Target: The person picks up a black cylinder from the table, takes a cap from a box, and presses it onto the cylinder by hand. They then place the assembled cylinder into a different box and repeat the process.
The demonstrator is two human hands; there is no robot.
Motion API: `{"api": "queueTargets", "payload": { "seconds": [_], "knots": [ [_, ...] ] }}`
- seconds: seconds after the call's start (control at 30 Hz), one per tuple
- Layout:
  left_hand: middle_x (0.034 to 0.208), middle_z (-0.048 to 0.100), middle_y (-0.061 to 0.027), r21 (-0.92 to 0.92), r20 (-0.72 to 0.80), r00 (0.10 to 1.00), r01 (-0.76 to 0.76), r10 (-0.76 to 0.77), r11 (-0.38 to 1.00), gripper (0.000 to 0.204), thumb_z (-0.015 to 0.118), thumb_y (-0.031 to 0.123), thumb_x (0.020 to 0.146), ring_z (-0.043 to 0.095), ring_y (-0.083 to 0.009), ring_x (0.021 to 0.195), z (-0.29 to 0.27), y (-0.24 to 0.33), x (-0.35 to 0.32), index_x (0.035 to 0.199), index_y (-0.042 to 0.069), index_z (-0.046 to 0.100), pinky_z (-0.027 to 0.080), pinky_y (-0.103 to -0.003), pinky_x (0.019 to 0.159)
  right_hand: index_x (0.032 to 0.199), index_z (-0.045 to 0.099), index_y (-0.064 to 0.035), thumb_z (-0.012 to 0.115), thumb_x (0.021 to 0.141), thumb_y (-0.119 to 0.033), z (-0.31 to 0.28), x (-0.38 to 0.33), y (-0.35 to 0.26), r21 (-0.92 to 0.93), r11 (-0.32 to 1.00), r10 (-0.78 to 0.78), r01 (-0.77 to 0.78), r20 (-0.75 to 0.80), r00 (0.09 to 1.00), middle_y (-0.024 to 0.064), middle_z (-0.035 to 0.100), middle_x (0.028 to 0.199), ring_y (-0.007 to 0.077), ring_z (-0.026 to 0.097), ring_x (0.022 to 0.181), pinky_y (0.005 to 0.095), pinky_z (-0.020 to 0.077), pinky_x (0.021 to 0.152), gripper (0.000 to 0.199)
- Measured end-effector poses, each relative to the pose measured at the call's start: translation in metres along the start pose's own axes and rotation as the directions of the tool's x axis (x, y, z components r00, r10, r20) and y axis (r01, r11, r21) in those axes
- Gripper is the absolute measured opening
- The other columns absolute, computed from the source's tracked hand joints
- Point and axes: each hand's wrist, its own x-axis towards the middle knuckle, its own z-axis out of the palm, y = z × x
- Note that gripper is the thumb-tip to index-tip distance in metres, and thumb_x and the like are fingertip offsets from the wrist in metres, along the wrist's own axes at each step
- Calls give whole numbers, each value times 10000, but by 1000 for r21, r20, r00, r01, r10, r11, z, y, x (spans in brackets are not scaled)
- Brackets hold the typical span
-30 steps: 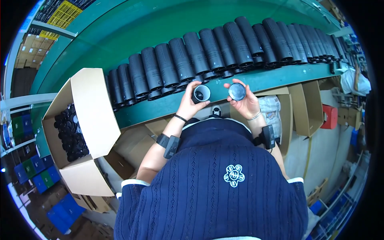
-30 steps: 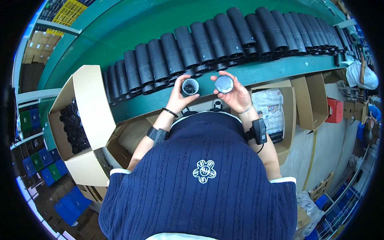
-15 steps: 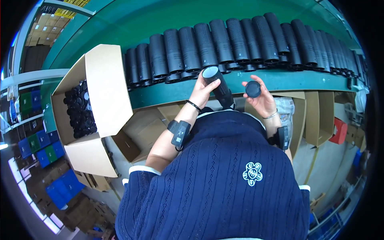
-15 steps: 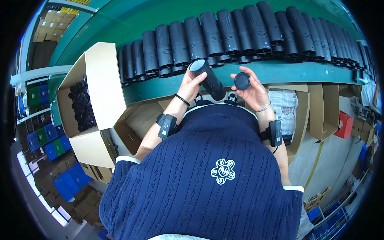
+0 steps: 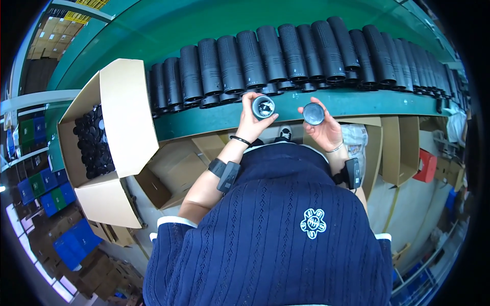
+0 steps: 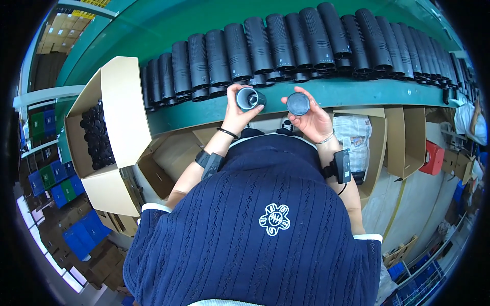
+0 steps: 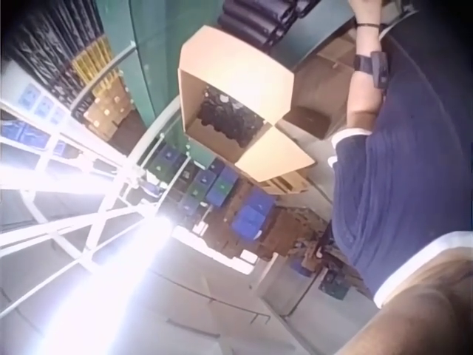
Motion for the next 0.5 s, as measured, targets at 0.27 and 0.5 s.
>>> {"api": "queueTargets", "payload": {
  "seconds": [0.27, 0.5],
  "knots": [
    [1241, 495, -97, 144, -4, 1000, -16, 17, 989, 707, 803, 164, 757, 488, -192, 1167, 4, -1, 10, 1320, 42, 393, 389, -342, 1009, 1498, 227, -110, 544, 970, -322, -3, -1, -8, -59, 998, 19, -16, 44, 999, 219, 454, 1357, 214, 559, 902, 285, 520, 791, 652],
    [1151, 558, -110, -96, 40, 973, 230, -227, 969, 732, 784, 188, 789, 546, -183, 1068, 11, 13, 9, 1340, 45, 324, 451, -327, 933, 1491, 230, -84, 520, 981, -314, -9, -1, -6, -7, 998, 59, -59, -14, 998, 213, 461, 1341, 245, 566, 972, 303, 514, 855, 630]
  ]
}}
